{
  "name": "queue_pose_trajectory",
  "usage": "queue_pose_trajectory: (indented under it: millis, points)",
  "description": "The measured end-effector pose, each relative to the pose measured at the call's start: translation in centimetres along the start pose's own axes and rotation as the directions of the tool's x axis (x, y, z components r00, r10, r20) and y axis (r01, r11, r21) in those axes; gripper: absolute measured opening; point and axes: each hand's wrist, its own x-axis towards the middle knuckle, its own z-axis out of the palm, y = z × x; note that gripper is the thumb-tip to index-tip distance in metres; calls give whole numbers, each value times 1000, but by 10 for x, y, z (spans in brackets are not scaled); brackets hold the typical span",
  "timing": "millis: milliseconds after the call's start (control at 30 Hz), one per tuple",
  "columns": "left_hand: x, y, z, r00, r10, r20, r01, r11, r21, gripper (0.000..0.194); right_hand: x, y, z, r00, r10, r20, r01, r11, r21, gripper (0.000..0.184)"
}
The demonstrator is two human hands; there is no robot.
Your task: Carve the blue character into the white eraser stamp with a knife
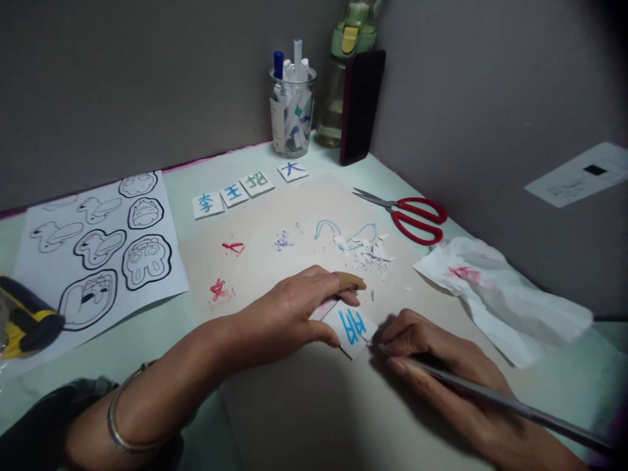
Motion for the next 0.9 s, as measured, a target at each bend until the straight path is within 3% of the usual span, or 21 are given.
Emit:
queue_pose_trajectory:
  millis: [200,367,667,900]
  points:
    - [-1,-1,0,1000,14,-1,-14,1000,-19,62,1,-1,-4,998,-31,52,31,1000,0,14]
    - [-1,-2,0,1000,13,6,-13,1000,-8,62,-1,-1,-3,996,-19,85,10,995,101,15]
    - [-1,-2,1,1000,6,1,-6,999,-32,62,-5,7,0,981,106,-162,-101,994,37,11]
    - [0,-1,0,1000,0,-2,0,1000,-8,64,-1,3,1,981,92,-170,-99,995,-31,15]
